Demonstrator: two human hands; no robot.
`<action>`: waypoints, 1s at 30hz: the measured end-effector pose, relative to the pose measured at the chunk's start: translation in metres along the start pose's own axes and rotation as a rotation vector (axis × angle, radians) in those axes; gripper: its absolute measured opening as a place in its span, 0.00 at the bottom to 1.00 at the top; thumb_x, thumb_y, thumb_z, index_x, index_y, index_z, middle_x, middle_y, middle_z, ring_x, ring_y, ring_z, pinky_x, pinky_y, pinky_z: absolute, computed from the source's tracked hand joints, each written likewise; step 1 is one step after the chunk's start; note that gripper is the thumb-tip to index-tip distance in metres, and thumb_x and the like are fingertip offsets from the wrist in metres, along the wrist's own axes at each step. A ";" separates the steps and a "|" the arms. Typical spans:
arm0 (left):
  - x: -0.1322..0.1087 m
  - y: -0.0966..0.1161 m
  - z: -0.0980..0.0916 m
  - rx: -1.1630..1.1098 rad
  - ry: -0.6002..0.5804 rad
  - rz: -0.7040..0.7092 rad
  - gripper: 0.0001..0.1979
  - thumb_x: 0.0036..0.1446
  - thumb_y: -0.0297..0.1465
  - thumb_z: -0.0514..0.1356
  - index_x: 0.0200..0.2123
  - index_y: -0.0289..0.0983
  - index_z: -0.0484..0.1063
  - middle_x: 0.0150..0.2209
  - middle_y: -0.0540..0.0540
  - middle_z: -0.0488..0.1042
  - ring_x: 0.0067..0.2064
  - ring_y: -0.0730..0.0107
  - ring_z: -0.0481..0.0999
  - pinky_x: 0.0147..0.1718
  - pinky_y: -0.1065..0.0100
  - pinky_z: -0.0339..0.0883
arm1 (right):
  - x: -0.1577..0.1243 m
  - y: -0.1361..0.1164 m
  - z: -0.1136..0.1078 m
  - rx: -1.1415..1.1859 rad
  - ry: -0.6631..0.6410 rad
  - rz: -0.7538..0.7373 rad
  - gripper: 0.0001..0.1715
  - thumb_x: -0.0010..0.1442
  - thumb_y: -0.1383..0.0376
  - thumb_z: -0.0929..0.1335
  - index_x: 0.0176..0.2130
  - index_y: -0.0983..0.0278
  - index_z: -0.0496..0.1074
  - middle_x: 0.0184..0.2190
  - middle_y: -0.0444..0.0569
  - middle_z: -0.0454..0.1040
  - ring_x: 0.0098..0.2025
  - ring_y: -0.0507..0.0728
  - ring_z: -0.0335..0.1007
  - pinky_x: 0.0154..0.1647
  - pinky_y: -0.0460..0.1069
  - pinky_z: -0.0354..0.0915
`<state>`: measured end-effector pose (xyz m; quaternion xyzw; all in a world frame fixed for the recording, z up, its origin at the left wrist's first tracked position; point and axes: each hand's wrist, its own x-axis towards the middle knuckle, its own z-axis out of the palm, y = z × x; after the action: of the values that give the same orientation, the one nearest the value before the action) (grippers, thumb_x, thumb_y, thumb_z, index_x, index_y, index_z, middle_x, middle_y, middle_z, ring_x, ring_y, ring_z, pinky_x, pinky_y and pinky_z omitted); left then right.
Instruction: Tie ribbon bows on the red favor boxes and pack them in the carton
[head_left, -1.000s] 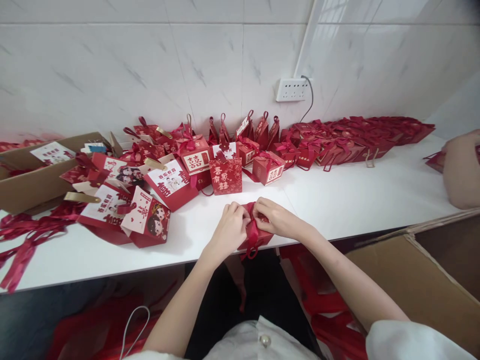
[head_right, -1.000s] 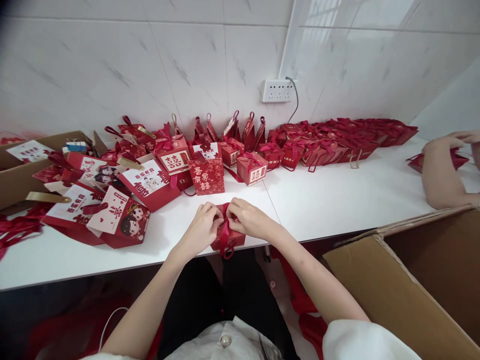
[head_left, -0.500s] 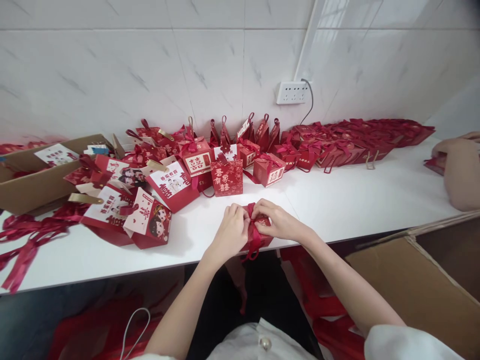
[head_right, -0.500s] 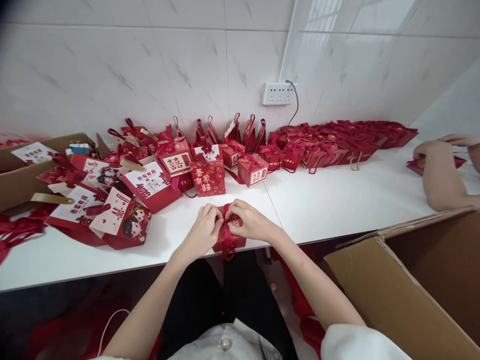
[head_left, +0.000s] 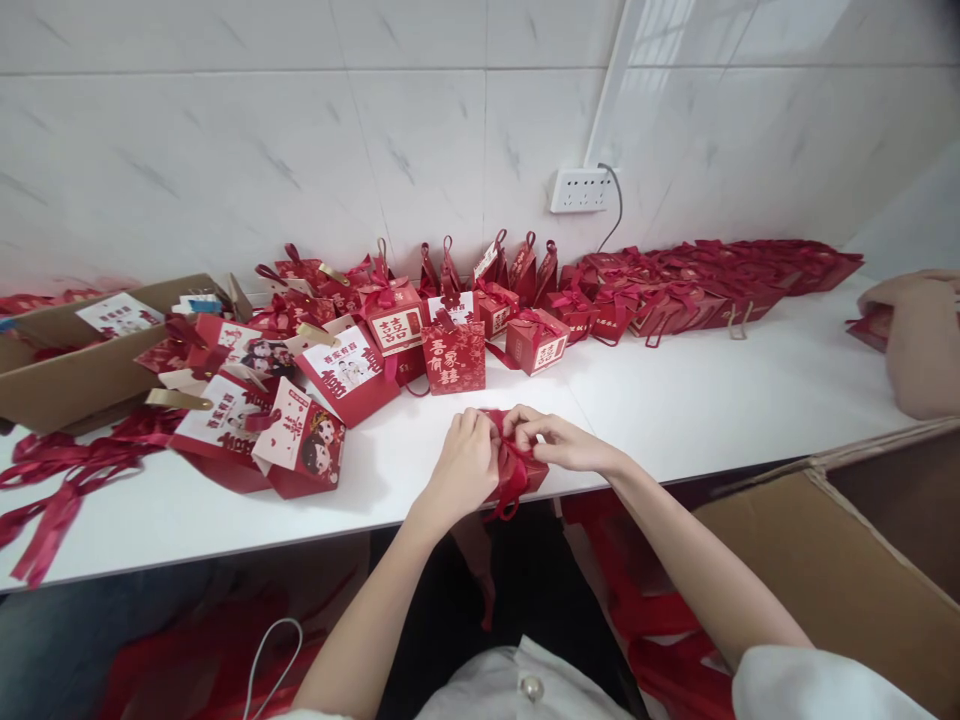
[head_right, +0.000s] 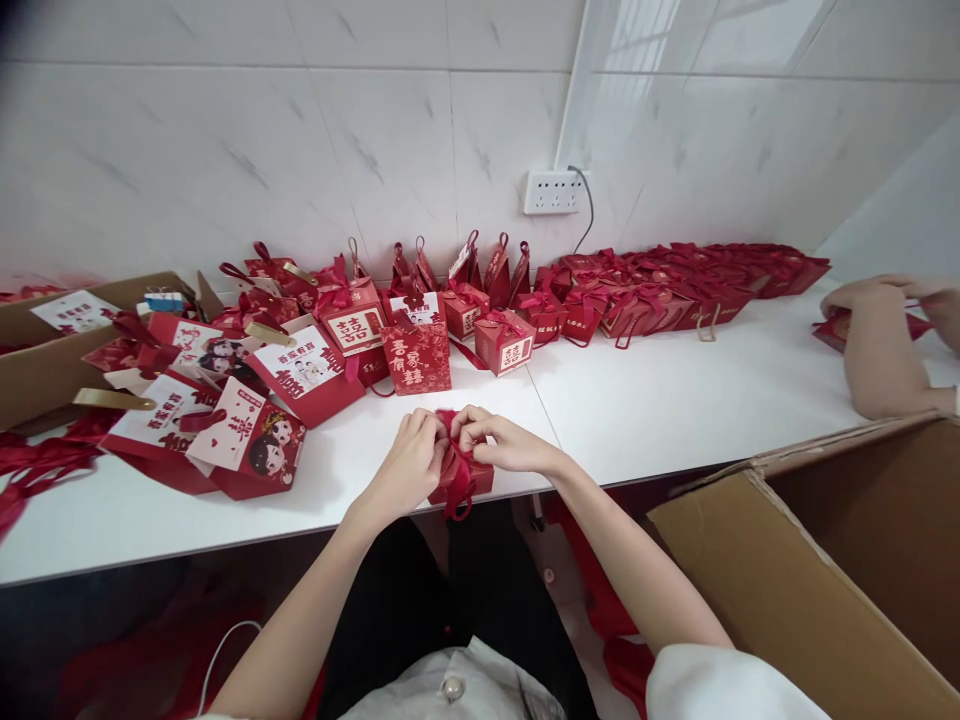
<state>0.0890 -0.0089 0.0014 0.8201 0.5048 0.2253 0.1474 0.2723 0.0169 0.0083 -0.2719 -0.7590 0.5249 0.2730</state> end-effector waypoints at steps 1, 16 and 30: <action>0.000 0.000 -0.001 0.000 -0.007 -0.009 0.07 0.57 0.23 0.46 0.32 0.36 0.61 0.37 0.42 0.63 0.40 0.62 0.62 0.41 0.58 0.63 | -0.004 -0.001 -0.004 0.111 -0.007 -0.009 0.03 0.48 0.69 0.63 0.24 0.64 0.63 0.39 0.50 0.63 0.43 0.57 0.62 0.48 0.55 0.59; 0.012 0.013 -0.016 -0.096 -0.028 0.019 0.04 0.54 0.27 0.51 0.31 0.38 0.65 0.37 0.46 0.67 0.42 0.62 0.67 0.44 0.56 0.59 | -0.016 -0.045 -0.019 0.396 0.652 -0.120 0.17 0.53 0.51 0.67 0.25 0.61 0.65 0.23 0.45 0.64 0.27 0.55 0.66 0.34 0.55 0.67; 0.038 0.011 -0.051 -0.950 -0.015 -0.077 0.12 0.56 0.37 0.52 0.31 0.35 0.70 0.25 0.49 0.70 0.24 0.76 0.64 0.24 0.72 0.57 | 0.003 -0.061 -0.012 0.551 0.616 -0.293 0.14 0.48 0.55 0.73 0.28 0.61 0.70 0.24 0.43 0.69 0.24 0.52 0.66 0.24 0.50 0.66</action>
<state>0.0859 0.0210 0.0590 0.6441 0.3750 0.4198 0.5181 0.2708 0.0086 0.0701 -0.2223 -0.5045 0.5579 0.6204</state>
